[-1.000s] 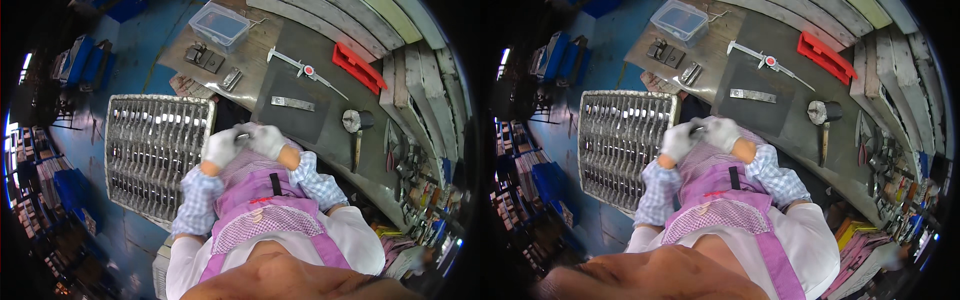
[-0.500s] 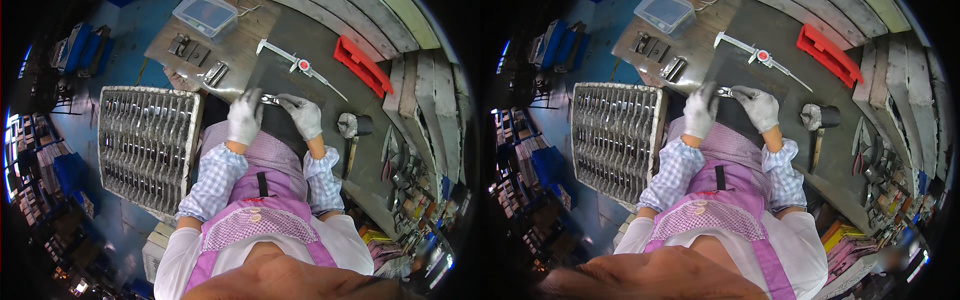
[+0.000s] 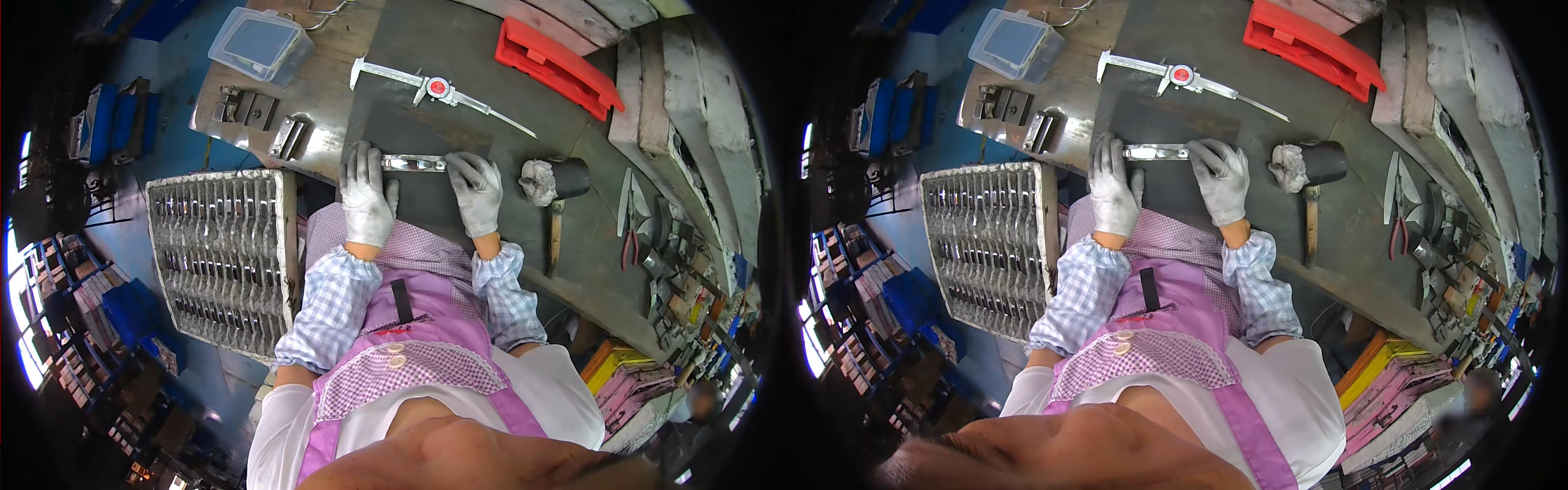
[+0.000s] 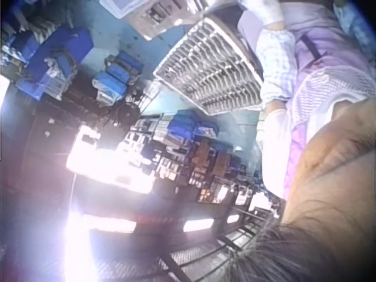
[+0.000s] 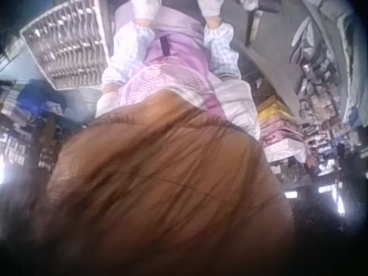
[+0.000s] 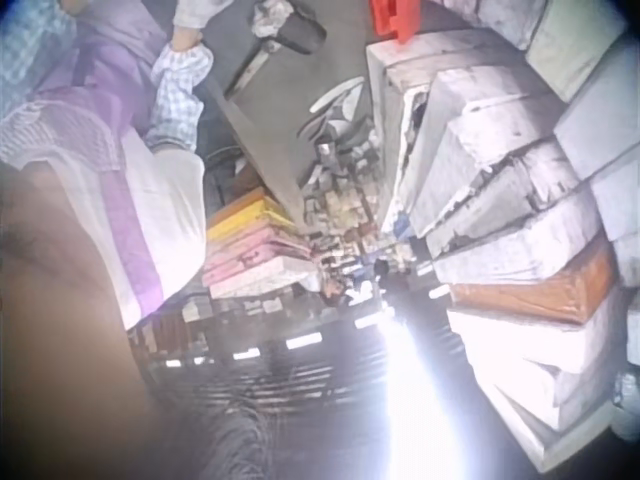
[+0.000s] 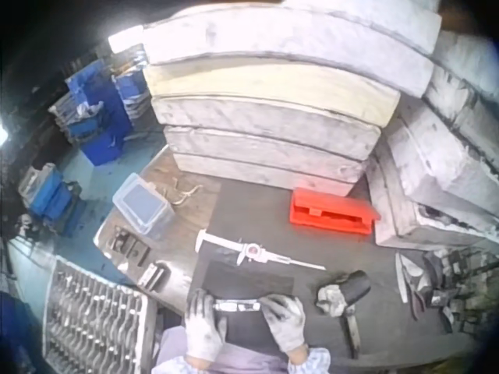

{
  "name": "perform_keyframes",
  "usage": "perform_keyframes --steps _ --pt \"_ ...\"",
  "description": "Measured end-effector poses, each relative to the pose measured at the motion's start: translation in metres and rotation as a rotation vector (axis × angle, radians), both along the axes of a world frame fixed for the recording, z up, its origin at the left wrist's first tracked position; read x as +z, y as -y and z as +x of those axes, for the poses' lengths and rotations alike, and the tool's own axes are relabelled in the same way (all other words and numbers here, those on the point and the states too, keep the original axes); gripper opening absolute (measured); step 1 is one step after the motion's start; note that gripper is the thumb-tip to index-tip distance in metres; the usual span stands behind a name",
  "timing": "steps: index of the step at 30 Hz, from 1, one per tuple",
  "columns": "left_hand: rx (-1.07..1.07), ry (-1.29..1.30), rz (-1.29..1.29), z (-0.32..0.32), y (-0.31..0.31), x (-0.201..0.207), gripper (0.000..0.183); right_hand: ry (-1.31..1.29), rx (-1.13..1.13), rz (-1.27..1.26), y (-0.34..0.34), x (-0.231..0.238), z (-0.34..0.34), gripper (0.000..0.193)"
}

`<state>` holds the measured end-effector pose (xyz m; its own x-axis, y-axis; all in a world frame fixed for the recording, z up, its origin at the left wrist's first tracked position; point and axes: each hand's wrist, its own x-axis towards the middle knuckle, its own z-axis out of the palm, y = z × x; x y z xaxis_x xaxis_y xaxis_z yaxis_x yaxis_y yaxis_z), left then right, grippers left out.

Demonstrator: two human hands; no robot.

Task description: The worker inspects metal components from a tray, measures them with digital calipers, and adjusts them using a mallet on a workbench.

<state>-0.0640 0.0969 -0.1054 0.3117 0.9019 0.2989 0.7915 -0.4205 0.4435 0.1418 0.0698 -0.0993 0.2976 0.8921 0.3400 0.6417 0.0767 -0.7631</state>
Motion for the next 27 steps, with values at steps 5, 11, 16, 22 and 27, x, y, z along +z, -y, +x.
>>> perform_keyframes --steps 5,11,16,22,27 --pt "0.018 -0.044 0.016 0.004 0.001 0.008 0.064 0.066 0.037 -0.003 0.002 -0.006 0.000 0.022" --pt "0.021 -0.036 0.007 0.002 0.002 0.004 0.067 0.302 0.118 -0.123 0.011 0.013 -0.005 0.038" --pt "0.015 -0.017 0.024 -0.005 0.001 0.013 0.066 0.149 0.061 -0.114 0.004 0.012 0.000 0.045" --pt "-0.124 -0.118 -0.289 0.015 -0.006 0.079 0.052 -0.040 0.150 -0.046 0.000 0.018 -0.049 0.046" --pt "0.042 0.405 -0.406 -0.018 0.021 0.092 0.024 0.027 -0.126 -0.018 0.041 0.071 0.017 0.038"
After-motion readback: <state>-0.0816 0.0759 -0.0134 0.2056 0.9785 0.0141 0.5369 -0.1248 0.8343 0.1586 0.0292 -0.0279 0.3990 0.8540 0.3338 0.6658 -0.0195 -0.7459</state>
